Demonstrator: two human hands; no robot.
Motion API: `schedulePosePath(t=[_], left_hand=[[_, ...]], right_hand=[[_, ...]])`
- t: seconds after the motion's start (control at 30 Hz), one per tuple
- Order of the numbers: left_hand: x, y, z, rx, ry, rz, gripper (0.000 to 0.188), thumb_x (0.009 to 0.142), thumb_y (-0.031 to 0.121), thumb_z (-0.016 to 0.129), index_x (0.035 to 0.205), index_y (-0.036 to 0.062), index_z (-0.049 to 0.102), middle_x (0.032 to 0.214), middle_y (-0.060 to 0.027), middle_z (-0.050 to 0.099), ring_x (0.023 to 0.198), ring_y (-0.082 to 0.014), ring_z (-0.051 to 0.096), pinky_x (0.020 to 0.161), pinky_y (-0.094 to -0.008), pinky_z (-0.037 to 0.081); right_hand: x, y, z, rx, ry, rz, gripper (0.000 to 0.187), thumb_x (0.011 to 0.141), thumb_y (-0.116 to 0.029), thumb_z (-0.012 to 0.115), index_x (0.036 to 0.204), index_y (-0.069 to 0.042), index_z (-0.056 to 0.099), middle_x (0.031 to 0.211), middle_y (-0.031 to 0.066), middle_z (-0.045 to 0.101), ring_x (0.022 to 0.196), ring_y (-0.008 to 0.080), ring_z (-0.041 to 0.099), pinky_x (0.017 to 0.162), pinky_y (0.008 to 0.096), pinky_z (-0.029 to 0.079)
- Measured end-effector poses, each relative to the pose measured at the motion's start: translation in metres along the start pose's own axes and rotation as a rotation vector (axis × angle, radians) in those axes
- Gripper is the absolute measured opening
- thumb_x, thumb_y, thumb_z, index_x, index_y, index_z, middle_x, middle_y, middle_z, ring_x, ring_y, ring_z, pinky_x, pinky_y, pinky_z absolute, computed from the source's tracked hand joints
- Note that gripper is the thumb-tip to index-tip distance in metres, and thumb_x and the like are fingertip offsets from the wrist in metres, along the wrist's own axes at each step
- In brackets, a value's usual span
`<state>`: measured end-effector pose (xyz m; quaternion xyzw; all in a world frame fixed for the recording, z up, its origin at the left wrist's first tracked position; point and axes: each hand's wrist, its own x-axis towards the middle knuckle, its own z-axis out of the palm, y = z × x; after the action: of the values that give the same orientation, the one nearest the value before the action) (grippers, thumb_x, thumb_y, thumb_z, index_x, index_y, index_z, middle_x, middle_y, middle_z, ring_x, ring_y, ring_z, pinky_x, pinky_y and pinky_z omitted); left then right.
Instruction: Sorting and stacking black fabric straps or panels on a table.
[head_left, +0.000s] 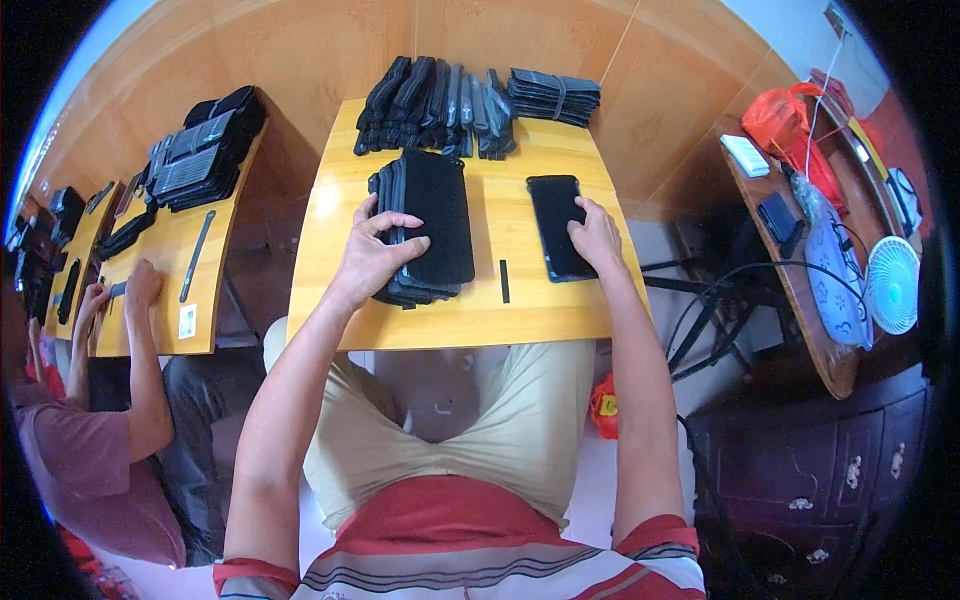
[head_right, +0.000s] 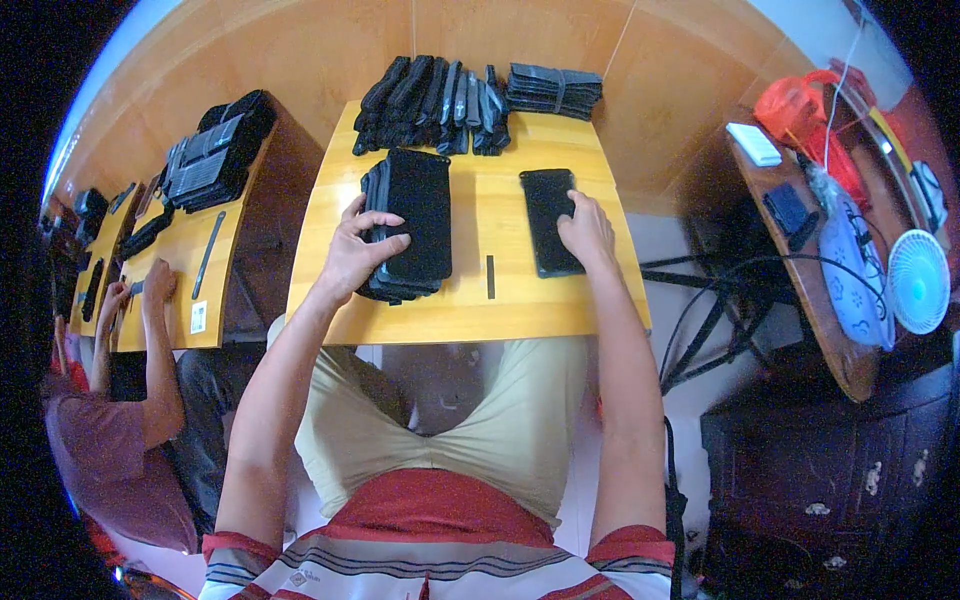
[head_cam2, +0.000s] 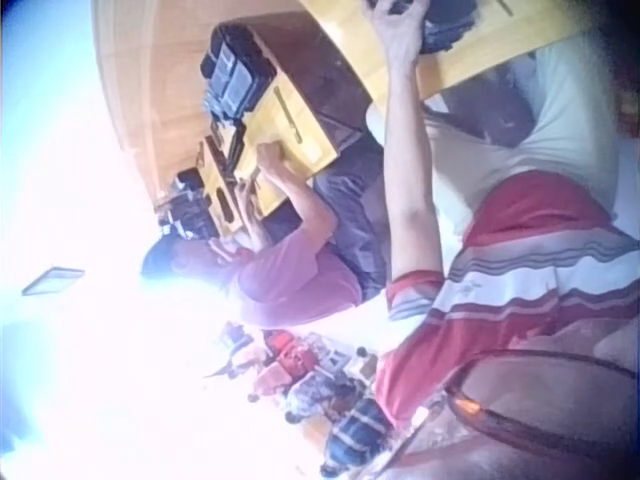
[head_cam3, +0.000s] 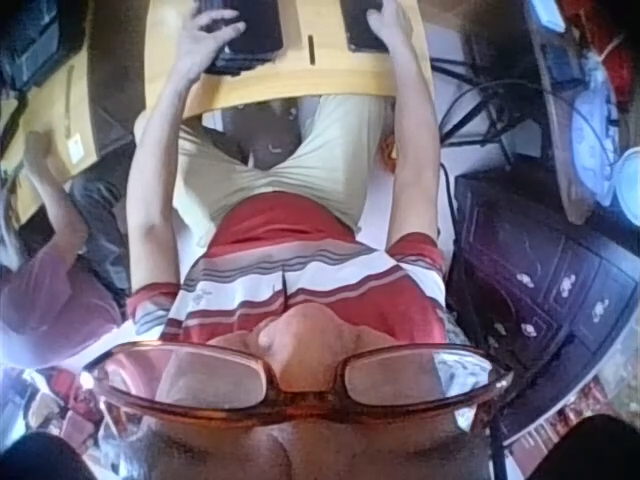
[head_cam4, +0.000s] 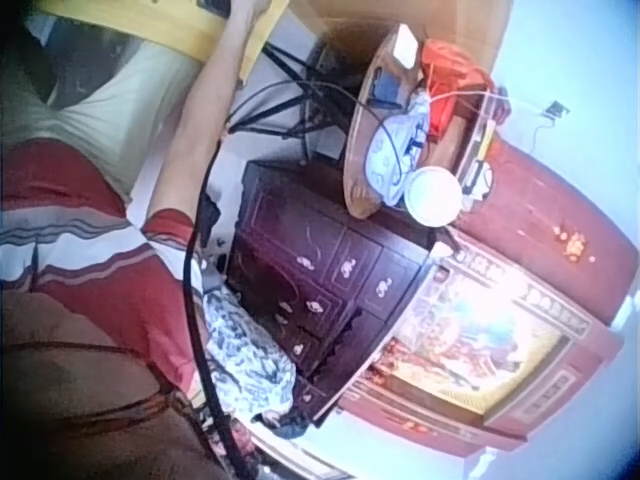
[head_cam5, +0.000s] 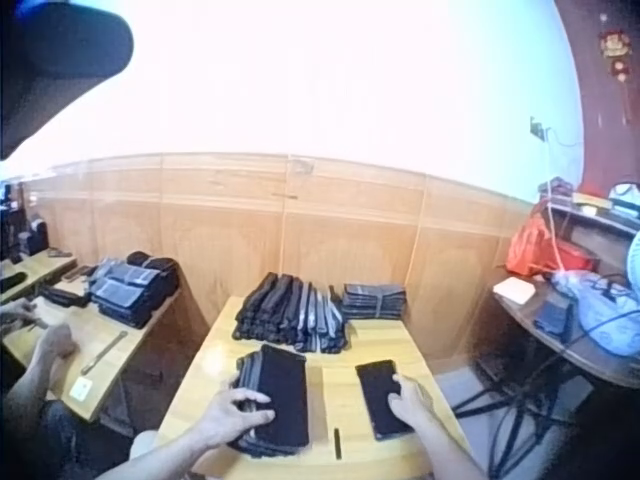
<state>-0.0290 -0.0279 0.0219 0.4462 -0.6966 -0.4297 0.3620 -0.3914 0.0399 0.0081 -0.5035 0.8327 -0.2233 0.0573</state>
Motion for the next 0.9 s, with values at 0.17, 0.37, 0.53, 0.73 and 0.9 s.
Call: schedulePosePath(t=[0.17,0.37,0.53,0.73,0.9], left_hand=[[0.002,0.014,0.007,0.189,-0.042,0.050,0.034,0.075,0.029,0.088,0.107,0.0188,0.078,0.162,-0.0288,0.023,0.149,-0.0419,0.034,0.117,-0.0435,0.040],[0.000,0.022,0.021,0.290,-0.037,0.134,0.051,0.078,0.035,0.086,0.125,0.0212,0.070,0.160,-0.0306,0.027,0.144,-0.0451,0.041,0.113,-0.0458,0.044],[0.006,0.006,0.029,0.442,0.087,0.197,0.093,0.086,0.050,0.078,0.155,0.0047,0.034,0.158,-0.0327,0.029,0.141,-0.0467,0.044,0.112,-0.0498,0.043],[0.006,0.002,0.018,0.335,-0.037,0.171,0.080,0.093,0.049,0.071,0.150,0.0006,0.045,0.162,-0.0305,0.024,0.138,-0.0479,0.047,0.113,-0.0489,0.042],[0.008,-0.005,0.015,0.158,-0.135,0.128,0.074,0.097,0.033,0.072,0.154,-0.0018,0.039,0.166,-0.0287,0.013,0.153,-0.0386,0.024,0.120,-0.0436,0.033]], right_hand=[[-0.012,0.002,-0.005,-0.262,0.119,-0.077,0.038,0.089,-0.015,0.068,0.126,-0.007,0.069,0.133,0.0157,0.060,0.119,0.0339,0.060,0.100,0.0475,0.051],[-0.030,-0.064,0.003,0.386,0.094,-0.288,0.031,0.093,-0.022,0.069,0.115,-0.001,0.073,0.107,0.0175,0.072,0.095,0.0282,0.070,0.087,0.0420,0.055],[-0.054,-0.130,0.050,0.693,-0.297,-0.273,0.049,0.095,-0.032,0.075,0.120,0.010,0.068,0.098,0.0130,0.075,0.086,0.0122,0.066,0.075,0.0276,0.054],[-0.055,-0.136,0.051,0.797,-0.297,-0.174,0.070,0.085,-0.043,0.084,0.124,0.011,0.062,0.096,0.0148,0.072,0.087,0.0129,0.067,0.070,0.0255,0.053],[-0.058,-0.137,0.050,0.941,-0.338,-0.077,0.074,0.084,-0.039,0.086,0.132,0.008,0.056,0.114,0.0151,0.068,0.090,0.0154,0.069,0.069,0.0275,0.057]])
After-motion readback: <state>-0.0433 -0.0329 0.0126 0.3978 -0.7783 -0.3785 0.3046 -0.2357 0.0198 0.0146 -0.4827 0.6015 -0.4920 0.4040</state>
